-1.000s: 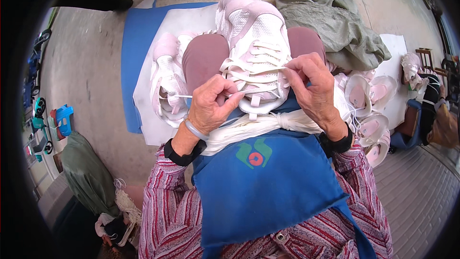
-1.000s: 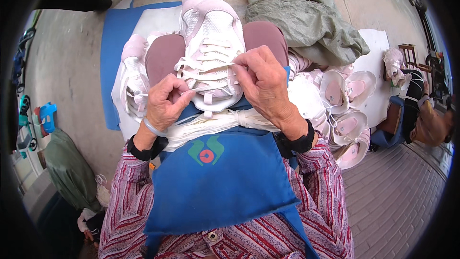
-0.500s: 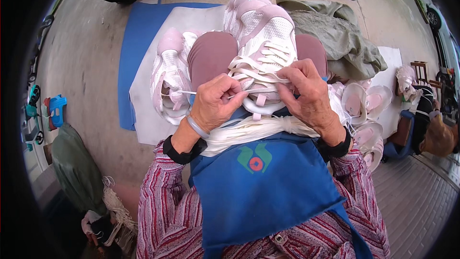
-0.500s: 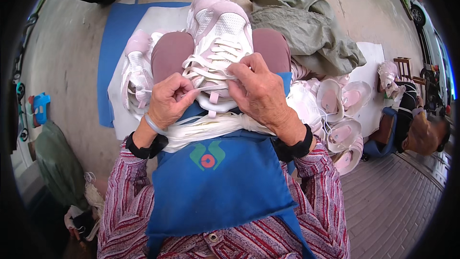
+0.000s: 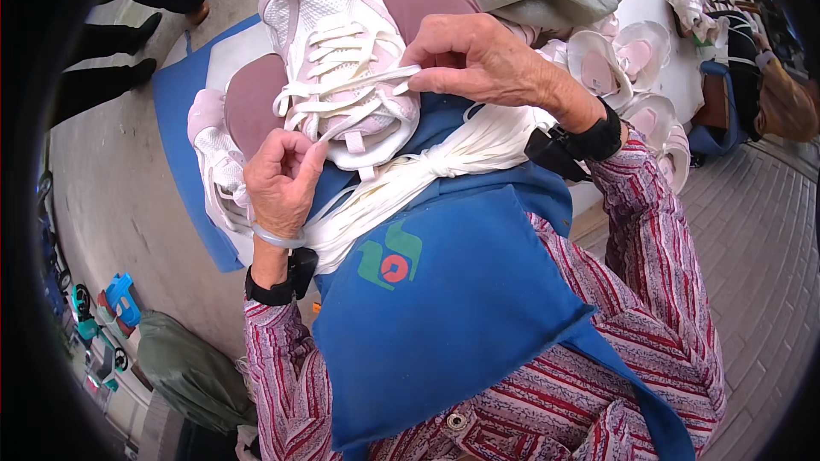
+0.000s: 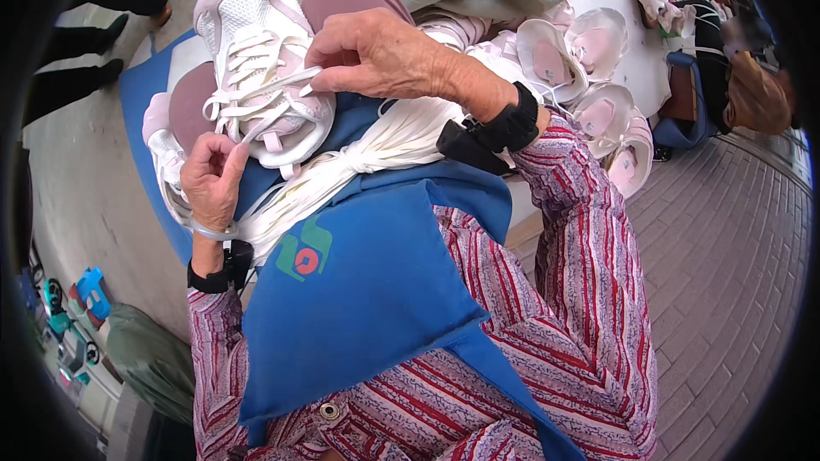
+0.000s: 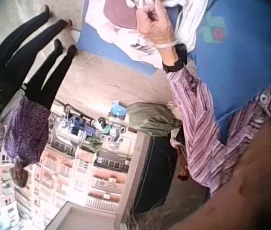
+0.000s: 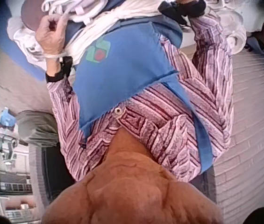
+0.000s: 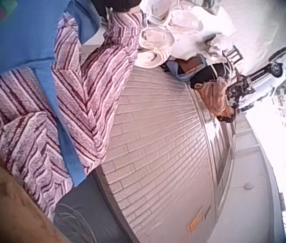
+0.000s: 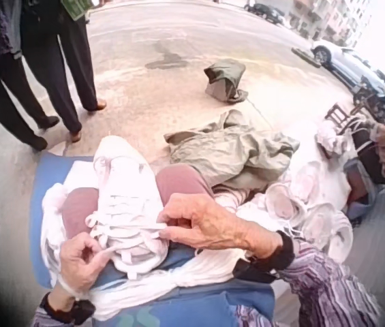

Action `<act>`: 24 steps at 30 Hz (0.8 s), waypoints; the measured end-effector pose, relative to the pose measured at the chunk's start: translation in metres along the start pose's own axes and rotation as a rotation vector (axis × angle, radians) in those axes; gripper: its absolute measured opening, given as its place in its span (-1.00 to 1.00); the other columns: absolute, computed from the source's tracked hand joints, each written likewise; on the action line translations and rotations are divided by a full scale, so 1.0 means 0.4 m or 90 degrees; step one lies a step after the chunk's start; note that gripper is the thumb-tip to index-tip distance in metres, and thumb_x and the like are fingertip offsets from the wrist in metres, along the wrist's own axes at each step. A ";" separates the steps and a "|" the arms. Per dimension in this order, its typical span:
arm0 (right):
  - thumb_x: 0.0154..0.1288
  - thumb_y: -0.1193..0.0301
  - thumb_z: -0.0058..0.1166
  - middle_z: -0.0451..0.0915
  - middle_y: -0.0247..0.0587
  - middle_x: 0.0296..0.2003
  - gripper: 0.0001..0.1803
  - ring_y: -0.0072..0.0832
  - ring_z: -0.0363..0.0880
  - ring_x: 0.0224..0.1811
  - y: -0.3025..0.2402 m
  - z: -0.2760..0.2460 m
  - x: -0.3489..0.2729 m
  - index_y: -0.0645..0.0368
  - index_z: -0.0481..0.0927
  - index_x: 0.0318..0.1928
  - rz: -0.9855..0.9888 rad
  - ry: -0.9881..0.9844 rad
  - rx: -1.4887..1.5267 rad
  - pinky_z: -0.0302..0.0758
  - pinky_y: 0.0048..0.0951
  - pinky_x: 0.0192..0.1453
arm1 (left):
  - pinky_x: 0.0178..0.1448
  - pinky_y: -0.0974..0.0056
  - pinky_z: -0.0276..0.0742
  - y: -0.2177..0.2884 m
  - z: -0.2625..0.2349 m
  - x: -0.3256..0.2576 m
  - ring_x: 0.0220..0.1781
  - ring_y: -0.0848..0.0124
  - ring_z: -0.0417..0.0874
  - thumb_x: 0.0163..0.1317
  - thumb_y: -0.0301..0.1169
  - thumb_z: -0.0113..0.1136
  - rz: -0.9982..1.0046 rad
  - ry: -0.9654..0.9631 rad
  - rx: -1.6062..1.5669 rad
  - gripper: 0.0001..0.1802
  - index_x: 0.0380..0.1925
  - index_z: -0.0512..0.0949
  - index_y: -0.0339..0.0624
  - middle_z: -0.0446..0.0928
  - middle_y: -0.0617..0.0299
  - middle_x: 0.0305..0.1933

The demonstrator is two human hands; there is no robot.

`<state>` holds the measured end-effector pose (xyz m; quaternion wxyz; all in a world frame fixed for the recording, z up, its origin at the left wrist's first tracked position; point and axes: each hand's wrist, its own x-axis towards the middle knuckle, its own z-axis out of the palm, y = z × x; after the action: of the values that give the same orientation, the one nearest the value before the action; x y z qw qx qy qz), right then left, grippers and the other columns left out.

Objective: Lacing pink and white sneakers at a production site.

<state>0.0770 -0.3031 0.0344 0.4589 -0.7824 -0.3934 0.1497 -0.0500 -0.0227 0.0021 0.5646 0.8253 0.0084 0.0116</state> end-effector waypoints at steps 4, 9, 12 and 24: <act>0.28 0.35 0.27 0.56 -0.34 -0.36 -0.76 -0.57 0.50 -0.34 0.016 -0.010 0.015 0.26 0.68 -0.15 0.077 -0.063 0.060 0.47 -0.52 -0.23 | -0.44 0.55 0.21 -0.017 0.000 0.000 -0.52 0.71 0.28 0.23 -0.50 0.37 0.016 0.007 0.003 -0.81 -0.43 0.50 -0.23 0.39 0.50 -0.54; 0.32 0.26 0.25 0.60 -0.46 -0.43 -0.73 -0.71 0.46 -0.41 0.013 -0.037 0.052 0.23 0.70 -0.18 0.189 -0.173 0.190 0.45 -0.60 -0.38 | -0.45 0.54 0.19 -0.015 0.005 0.006 -0.52 0.71 0.27 0.23 -0.51 0.36 0.025 0.000 0.001 -0.81 -0.44 0.49 -0.23 0.38 0.50 -0.54; 0.31 0.25 0.26 0.59 -0.47 -0.46 -0.73 -0.72 0.45 -0.43 0.004 -0.031 0.057 0.22 0.70 -0.17 0.183 -0.176 0.224 0.44 -0.62 -0.40 | -0.47 0.55 0.16 -0.011 -0.002 0.001 -0.54 0.73 0.23 0.22 -0.50 0.36 0.030 -0.011 0.033 -0.79 -0.47 0.48 -0.21 0.35 0.53 -0.56; 0.15 0.39 0.29 0.50 -0.19 -0.32 -0.78 -0.44 0.51 -0.42 -0.085 -0.009 0.032 0.25 0.62 -0.25 0.037 -0.124 0.009 0.48 -0.42 -0.33 | -0.46 0.55 0.24 0.004 -0.001 -0.002 -0.53 0.74 0.30 0.20 -0.50 0.37 -0.050 -0.032 -0.092 -0.85 -0.41 0.54 -0.22 0.42 0.52 -0.53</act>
<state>0.0710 -0.2866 0.0665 0.4190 -0.7721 -0.4124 0.2412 -0.0510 -0.0230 0.0036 0.6224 0.7817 0.0259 -0.0311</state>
